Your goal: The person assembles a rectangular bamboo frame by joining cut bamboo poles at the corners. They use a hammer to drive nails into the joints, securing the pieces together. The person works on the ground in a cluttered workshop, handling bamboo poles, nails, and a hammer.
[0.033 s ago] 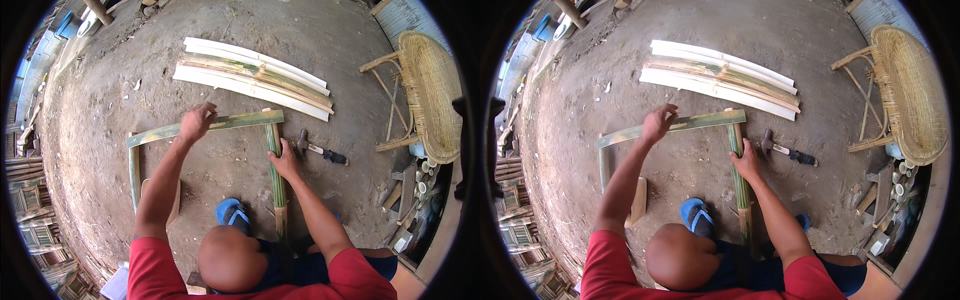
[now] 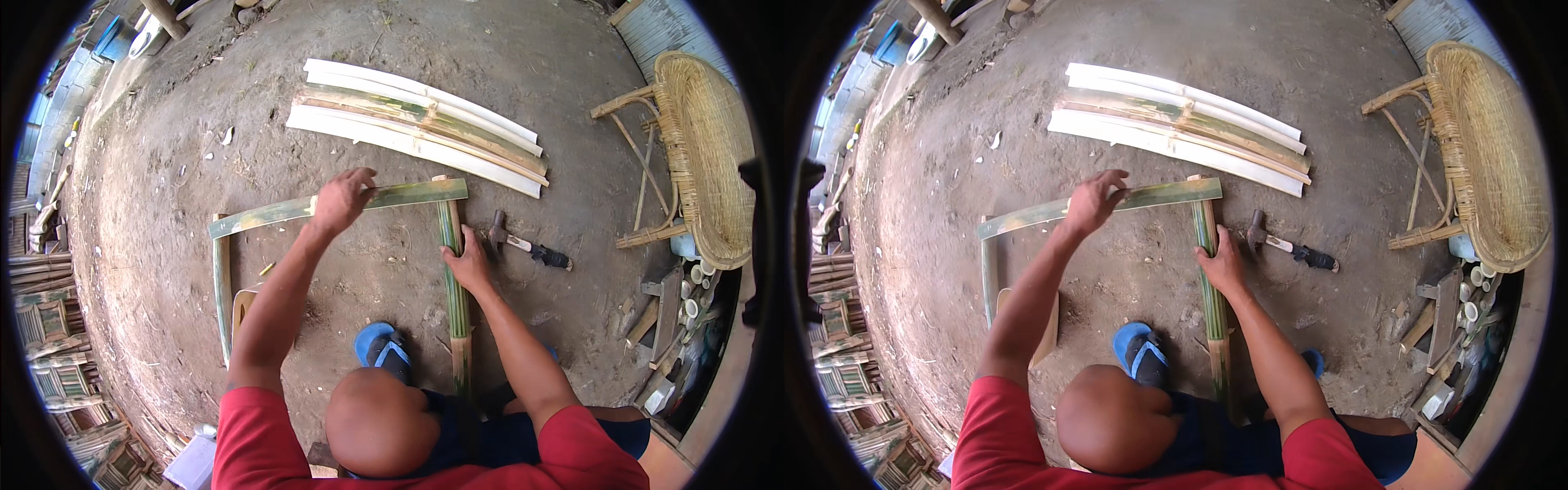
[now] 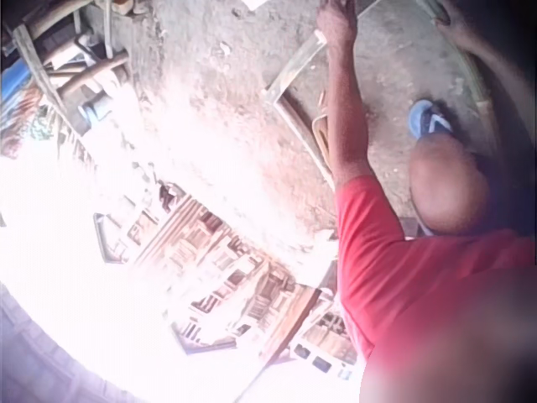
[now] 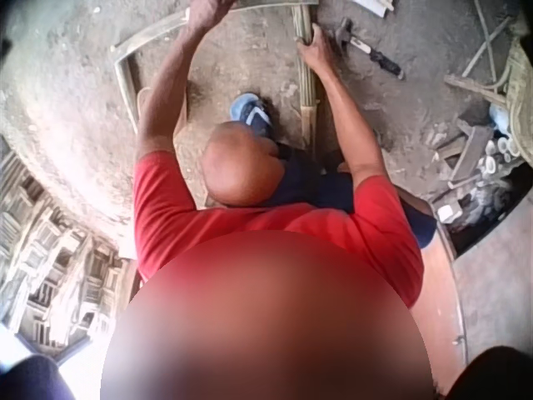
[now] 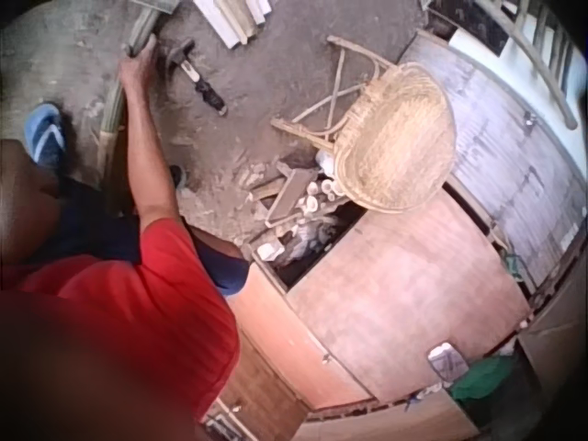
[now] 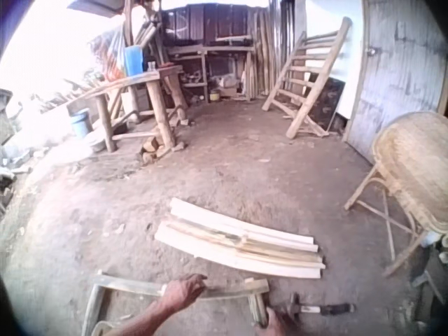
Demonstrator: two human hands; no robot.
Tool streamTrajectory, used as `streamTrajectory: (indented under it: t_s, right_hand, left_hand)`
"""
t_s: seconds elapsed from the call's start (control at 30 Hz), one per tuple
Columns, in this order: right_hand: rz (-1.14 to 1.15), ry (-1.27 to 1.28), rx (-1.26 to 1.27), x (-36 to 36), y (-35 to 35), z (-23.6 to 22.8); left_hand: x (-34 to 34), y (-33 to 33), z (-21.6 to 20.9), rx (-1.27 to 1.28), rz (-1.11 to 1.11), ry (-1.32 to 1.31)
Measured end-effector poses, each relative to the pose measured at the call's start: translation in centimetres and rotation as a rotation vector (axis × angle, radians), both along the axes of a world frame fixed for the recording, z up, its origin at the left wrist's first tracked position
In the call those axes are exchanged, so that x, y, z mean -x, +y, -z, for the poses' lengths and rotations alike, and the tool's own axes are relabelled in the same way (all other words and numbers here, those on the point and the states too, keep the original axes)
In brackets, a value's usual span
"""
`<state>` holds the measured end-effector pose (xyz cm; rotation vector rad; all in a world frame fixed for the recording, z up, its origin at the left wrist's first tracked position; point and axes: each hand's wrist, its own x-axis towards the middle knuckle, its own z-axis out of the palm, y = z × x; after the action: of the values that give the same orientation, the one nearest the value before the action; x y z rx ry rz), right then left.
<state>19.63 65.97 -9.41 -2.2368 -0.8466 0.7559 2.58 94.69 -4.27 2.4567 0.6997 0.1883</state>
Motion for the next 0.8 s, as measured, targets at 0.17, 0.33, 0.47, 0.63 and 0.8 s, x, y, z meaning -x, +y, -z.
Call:
streamTrajectory:
  t_s: [0.17,0.33,0.47,0.63,0.8]
  right_hand:
    - [0.009,0.015,0.081,-0.5,0.3,0.3]
    - [0.005,0.014,-0.009,-1.0,0.8,0.0]
    - [0.030,0.006,-0.028,-1.0,0.9,-0.2]
    - [0.036,0.065,-0.036,-1.0,0.6,-0.3]
    - [-0.007,0.041,-0.047,-1.5,0.8,-0.5]
  left_hand:
    - [-8.2,-6.2,1.6,0.010,0.162,-0.226]
    - [-10.8,-4.3,2.1,0.195,0.278,-0.169]
    - [-10.2,-2.8,2.2,0.273,0.243,-0.151]
    - [-10.4,-2.4,2.5,0.276,0.282,-0.174]
    - [-10.9,-2.1,2.3,0.271,0.276,-0.088]
